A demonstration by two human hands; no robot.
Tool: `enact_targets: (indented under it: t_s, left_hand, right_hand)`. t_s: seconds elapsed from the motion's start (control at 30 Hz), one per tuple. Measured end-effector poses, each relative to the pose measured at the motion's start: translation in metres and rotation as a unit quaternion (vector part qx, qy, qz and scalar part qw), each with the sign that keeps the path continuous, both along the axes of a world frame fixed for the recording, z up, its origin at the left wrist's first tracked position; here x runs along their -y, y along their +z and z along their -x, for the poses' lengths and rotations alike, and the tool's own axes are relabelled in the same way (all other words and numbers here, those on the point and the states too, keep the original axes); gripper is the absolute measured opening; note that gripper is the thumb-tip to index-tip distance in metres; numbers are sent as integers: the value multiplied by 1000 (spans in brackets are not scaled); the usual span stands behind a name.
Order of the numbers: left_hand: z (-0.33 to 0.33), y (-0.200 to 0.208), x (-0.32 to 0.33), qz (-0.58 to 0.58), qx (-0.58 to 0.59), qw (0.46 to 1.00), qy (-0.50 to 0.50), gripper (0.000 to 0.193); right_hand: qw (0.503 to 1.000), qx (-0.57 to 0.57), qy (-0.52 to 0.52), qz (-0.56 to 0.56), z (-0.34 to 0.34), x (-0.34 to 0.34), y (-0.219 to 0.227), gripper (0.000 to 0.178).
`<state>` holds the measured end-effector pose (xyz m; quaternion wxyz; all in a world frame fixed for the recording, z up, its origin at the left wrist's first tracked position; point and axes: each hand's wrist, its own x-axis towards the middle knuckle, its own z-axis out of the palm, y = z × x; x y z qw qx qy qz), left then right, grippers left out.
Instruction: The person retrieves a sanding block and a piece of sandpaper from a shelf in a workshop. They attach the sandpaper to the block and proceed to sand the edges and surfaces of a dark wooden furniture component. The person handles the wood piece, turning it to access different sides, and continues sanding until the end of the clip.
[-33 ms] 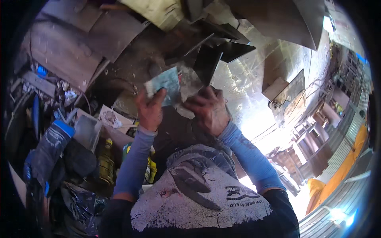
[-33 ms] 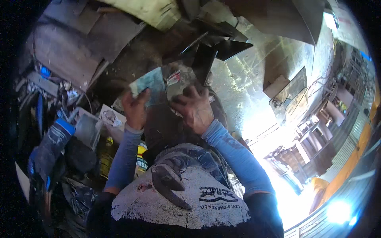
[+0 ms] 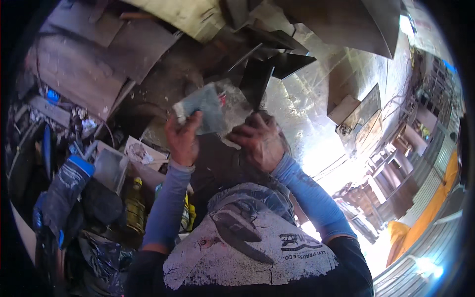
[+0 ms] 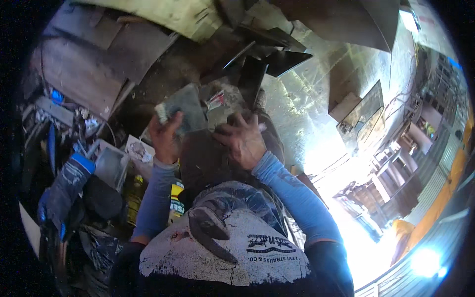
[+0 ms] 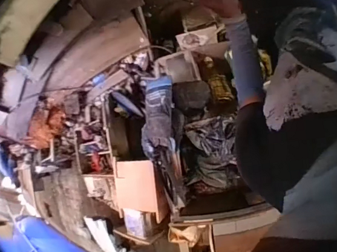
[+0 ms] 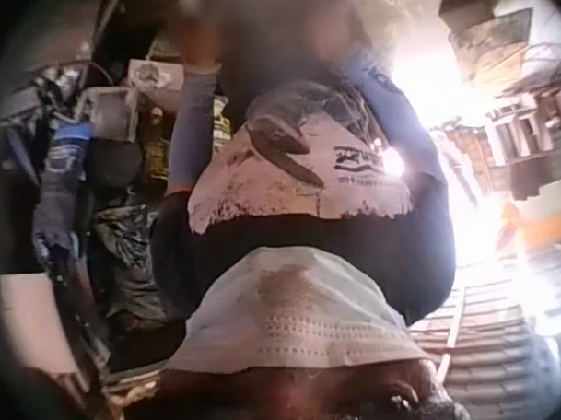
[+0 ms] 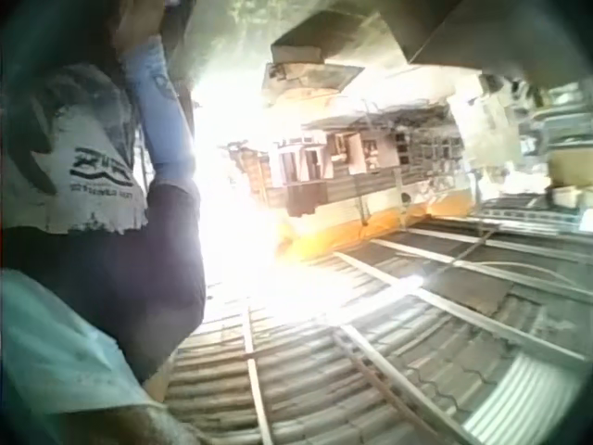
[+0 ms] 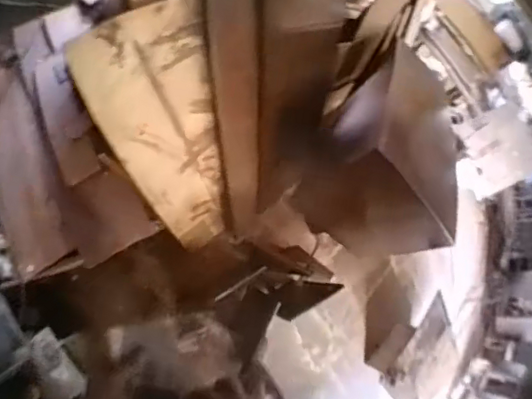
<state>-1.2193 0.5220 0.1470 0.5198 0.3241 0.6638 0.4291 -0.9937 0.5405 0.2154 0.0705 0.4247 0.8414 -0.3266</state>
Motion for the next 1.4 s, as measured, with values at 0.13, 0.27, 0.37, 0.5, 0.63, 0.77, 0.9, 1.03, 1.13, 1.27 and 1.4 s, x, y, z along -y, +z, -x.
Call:
enact_targets:
  t_s: [0.13, 0.27, 0.37, 0.5, 0.63, 0.77, 0.9, 1.03, 1.13, 1.27, 1.4]
  left_hand:
    - [-34, -4, -53, -1, 26, 997, 73, 29]
    - [-98, -72, -33, -60, -28, 997, -25, 29]
    - [-193, -94, -7, 130, 157, 975, -88, 22]
    - [-329, -69, -26, 308, 442, 842, -19, 27]
    - [-384, -85, -52, 295, 246, 901, -202, 40]
    - [-379, -176, -192, -96, -461, 737, -484, 75]
    - [-357, -274, -281, -41, -555, 541, -631, 74]
    - [-368, -329, -309, 125, -517, 461, -711, 72]
    - [-341, -383, -307, 52, -538, 449, -712, 61]
    - [-327, -362, -303, -39, -587, 442, -677, 52]
    - [-326, -298, -329, -21, -566, 438, -699, 58]
  right_hand:
    - [932, -214, -284, 74, -87, 25, -36, 54]
    - [776, -319, -484, 248, -169, 25, -51, 47]
    - [654, -375, -505, 419, -220, 22, -84, 37]
    - [640, -360, -583, 348, -276, 28, -102, 39]
    - [632, -299, -661, 272, -339, 46, -110, 33]
    - [616, -203, -751, 125, -407, 115, -134, 28]
    - [565, -24, -823, 51, -474, 213, -148, 42]
    - [494, 29, -859, 129, -495, 331, -129, 48]
    - [522, 72, -836, 151, -485, 413, -120, 46]
    - [454, 28, -875, 164, -461, 487, -116, 45]
    - [476, 53, -857, 193, -437, 475, -127, 44]
